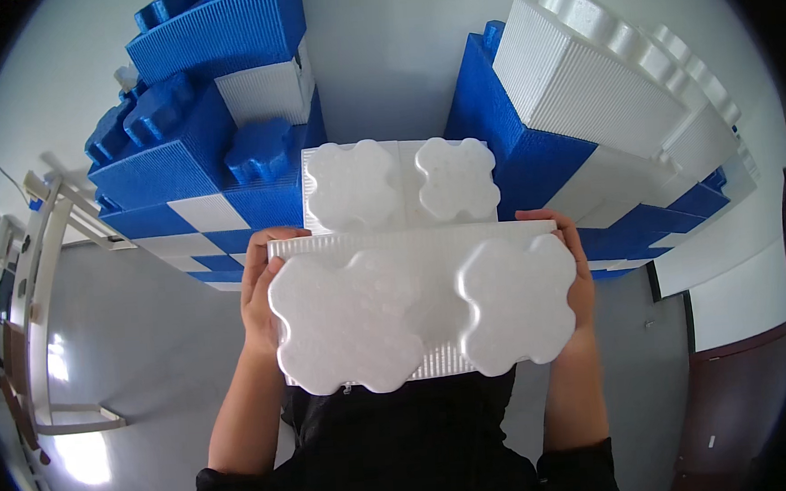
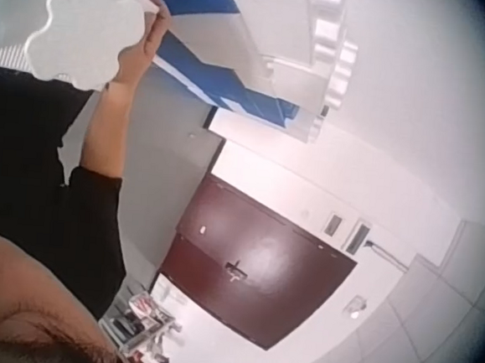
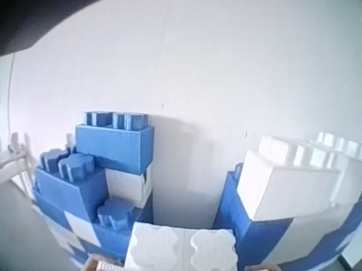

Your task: Stacking and assembling large white and blue foam toy blocks.

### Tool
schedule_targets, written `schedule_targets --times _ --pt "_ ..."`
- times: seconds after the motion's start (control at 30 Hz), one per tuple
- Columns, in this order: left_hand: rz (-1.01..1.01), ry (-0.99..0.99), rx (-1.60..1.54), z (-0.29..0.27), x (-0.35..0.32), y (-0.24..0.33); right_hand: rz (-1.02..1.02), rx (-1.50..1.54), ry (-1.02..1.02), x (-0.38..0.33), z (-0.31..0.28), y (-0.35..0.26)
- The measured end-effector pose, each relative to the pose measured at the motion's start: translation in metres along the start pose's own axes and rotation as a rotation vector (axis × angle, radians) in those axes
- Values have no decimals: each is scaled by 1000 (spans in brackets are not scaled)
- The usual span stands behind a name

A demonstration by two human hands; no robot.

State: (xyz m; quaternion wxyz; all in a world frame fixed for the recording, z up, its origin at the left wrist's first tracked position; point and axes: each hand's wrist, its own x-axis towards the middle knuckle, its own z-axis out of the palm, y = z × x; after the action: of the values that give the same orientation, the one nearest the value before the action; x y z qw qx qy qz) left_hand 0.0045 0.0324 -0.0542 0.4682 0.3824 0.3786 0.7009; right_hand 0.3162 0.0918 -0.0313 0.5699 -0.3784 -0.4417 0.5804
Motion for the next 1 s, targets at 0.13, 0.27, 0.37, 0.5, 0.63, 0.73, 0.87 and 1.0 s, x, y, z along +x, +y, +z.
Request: schedule_targets --times 0.13,0.27,0.37,0.5,0.63,0.73,0.87,1.0 --pt "36 -48 -53 -3 -3 -4 -34 37 -26 -4 -1 3" --pt "12 -33 94 -2 -4 4 -47 -46 -14 -2 -8 5" --pt "22 -131 287 7 2 46 -198 -388 19 5 -17 -19" --pt "487 -337 1033 52 -9 95 -586 -550 91 -24 7 -79" --pt "588 -409 1505 97 -21 90 -821 -1235 -180 -33 59 -78" --pt "540 -385 1648 102 -21 75 -732 -1612 -350 -29 64 -60" --pt "483 -440 1606 99 -22 74 -711 -1536 -332 -32 63 -57" --pt "459 -444 1594 98 -25 81 -744 -1466 -343 -36 66 -56"
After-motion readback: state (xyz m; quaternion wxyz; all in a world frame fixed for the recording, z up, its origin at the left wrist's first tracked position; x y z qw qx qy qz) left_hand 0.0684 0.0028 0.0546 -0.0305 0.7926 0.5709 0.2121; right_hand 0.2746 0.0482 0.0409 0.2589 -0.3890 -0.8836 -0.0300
